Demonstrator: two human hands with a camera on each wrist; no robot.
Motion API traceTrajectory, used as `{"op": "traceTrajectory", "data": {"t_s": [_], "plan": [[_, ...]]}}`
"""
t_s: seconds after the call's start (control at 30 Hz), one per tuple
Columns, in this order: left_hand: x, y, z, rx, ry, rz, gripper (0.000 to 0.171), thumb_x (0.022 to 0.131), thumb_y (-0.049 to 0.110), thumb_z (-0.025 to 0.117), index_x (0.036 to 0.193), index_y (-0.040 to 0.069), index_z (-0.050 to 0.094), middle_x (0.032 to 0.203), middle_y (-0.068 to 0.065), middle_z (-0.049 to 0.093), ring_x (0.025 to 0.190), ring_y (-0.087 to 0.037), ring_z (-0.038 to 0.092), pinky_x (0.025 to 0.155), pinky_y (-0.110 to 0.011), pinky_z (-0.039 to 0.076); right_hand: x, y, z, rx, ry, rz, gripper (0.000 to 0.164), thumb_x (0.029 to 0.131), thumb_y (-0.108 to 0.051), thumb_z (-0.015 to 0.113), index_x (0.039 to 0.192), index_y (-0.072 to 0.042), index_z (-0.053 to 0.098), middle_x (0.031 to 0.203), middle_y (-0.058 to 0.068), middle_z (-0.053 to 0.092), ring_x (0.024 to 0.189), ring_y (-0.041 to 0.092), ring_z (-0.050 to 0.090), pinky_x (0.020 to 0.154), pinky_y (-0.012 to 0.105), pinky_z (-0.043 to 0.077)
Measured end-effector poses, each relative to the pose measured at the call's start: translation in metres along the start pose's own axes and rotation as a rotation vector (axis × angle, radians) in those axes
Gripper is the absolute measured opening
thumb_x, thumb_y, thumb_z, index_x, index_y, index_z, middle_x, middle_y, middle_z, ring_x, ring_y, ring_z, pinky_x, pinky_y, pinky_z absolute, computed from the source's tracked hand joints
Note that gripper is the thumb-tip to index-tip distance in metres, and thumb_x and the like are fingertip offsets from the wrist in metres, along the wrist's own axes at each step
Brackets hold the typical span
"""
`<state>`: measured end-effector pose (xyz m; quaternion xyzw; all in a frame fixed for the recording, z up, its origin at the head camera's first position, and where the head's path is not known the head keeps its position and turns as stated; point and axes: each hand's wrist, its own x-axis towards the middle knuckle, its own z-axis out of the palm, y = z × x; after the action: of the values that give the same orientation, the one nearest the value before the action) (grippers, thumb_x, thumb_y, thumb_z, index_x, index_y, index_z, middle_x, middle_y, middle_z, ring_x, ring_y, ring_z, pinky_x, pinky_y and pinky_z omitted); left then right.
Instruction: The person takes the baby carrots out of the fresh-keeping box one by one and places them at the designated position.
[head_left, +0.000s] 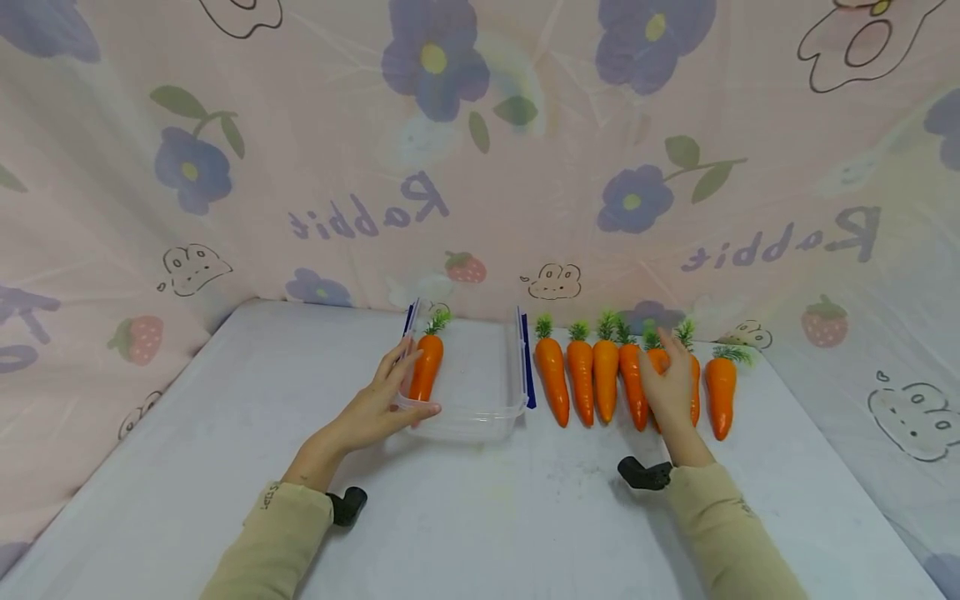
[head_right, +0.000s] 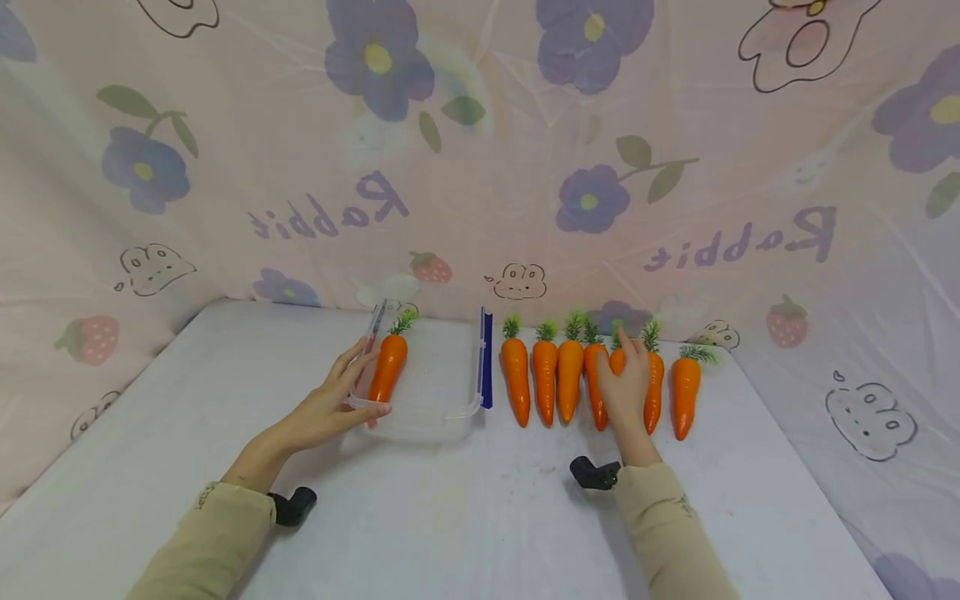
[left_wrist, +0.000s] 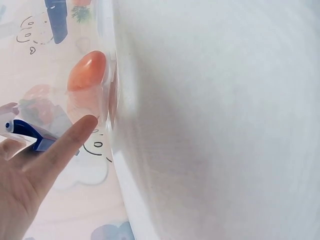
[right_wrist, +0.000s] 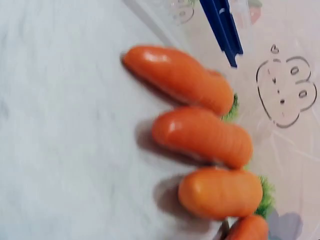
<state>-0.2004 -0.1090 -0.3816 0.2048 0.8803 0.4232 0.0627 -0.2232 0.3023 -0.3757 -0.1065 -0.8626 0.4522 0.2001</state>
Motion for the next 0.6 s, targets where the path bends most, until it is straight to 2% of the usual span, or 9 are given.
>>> {"op": "traceTrajectory", "data": {"t_s": [0.13,0.37,0.6], "plan": [[0.0,0.001,0.0,-0.004,-0.002,0.005,0.092,0.086,0.051,0.066,0.155,0.017,0.015,0.162,0.004,-0.008,0.122,-0.032,0.053,0.092,-0.04,0.052,-0.003,-0.009,0.009,0.046,-0.023,-0.023,0.056,0.098,-0.021,0.049,0.15,-0.011,0.032,0.159,0.017,0.015,0.147,0.034,0.012,0.116,0.056,0.02],[0.0,-0.001,0.001,-0.007,0.003,0.015,0.092,0.086,0.049,0.067,0.155,0.015,0.016,0.162,0.001,-0.007,0.124,-0.034,0.051,0.092,-0.04,0.052,-0.009,-0.021,0.024,0.099,-0.055,-0.054,0.056,0.097,-0.021,0.052,0.15,-0.013,0.034,0.159,0.015,0.014,0.142,0.037,0.026,0.11,0.053,0.033],[0.0,-0.001,0.001,0.006,0.007,0.022,0.092,0.086,0.05,0.066,0.155,0.014,0.016,0.162,0.0,-0.007,0.117,-0.031,0.056,0.09,-0.039,0.053,-0.012,-0.033,0.034,0.152,-0.097,-0.05,0.055,0.098,-0.017,0.051,0.15,-0.012,0.034,0.16,0.013,0.013,0.143,0.035,0.025,0.112,0.05,0.032]]}}
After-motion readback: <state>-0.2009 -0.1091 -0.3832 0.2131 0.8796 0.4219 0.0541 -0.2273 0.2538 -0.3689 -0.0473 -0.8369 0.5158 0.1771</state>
